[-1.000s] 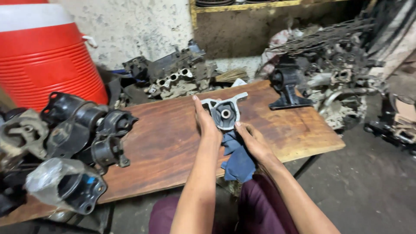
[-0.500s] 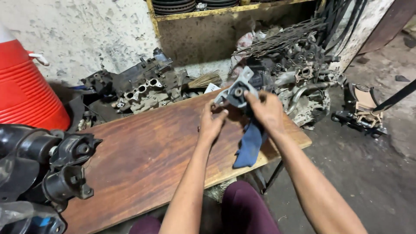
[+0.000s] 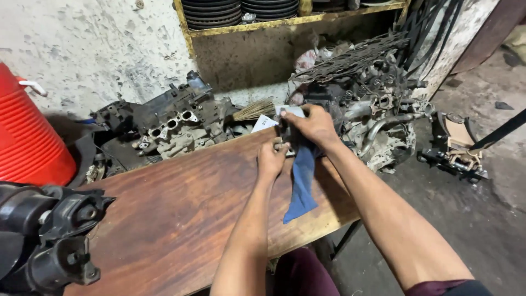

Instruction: The person sits on the floor in a workshop and uses a blue cloth to wipe a small metal car part on a wooden table. They rotate the part to clean different sides and then place it into a bench vise.

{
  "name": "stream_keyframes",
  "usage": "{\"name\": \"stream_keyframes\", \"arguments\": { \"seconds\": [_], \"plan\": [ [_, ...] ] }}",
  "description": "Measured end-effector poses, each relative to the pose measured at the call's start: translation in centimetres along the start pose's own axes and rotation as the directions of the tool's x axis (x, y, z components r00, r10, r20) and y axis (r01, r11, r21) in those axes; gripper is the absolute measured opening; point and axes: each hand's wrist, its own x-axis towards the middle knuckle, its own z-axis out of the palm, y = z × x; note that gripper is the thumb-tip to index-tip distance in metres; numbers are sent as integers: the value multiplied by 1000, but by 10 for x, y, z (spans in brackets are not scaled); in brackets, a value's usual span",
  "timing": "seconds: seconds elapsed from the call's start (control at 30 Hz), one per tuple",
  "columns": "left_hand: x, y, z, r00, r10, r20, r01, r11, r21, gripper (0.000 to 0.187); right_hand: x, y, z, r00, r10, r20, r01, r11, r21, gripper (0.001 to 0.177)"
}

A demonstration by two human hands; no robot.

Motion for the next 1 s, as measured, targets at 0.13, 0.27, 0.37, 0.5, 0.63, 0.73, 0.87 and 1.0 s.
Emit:
{"name": "stream_keyframes", "arguments": {
  "seconds": [0.13, 0.27, 0.37, 0.5, 0.63, 0.73, 0.87, 1.0],
  "plan": [
    [22, 0, 5, 997, -54, 62, 54, 999, -1, 18, 2, -1, 6, 998, -54, 28, 53, 998, 34, 56],
    [20, 33, -4, 972, -196, 131, 141, 929, 342, 27, 33, 41, 22, 996, -47, 70, 50, 998, -35, 60],
    [-3, 73, -19, 960, -240, 142, 165, 899, 405, 36, 40, 63, 31, 993, -17, 116, 29, 995, -100, 62],
    [-2, 80, -15, 961, -264, 85, 212, 896, 390, 39, 24, 74, 43, 995, -73, 70, 70, 997, 43, 62],
    [3, 73, -9, 959, -275, 69, 229, 895, 383, 43, -41, 59, 24, 996, -93, 12, 92, 994, 61, 55],
    [8, 71, -1, 965, -256, 59, 215, 897, 386, 42, -75, 62, 21, 986, -148, -83, 154, 985, 77, 41],
    [0, 86, -12, 971, -236, 45, 205, 911, 359, 42, -77, 91, 52, 984, -132, -123, 140, 988, 62, 31],
    [-9, 92, -20, 978, -202, 45, 180, 936, 302, 43, -82, 87, 51, 977, -44, -208, 73, 988, 135, 26]
  ]
}}
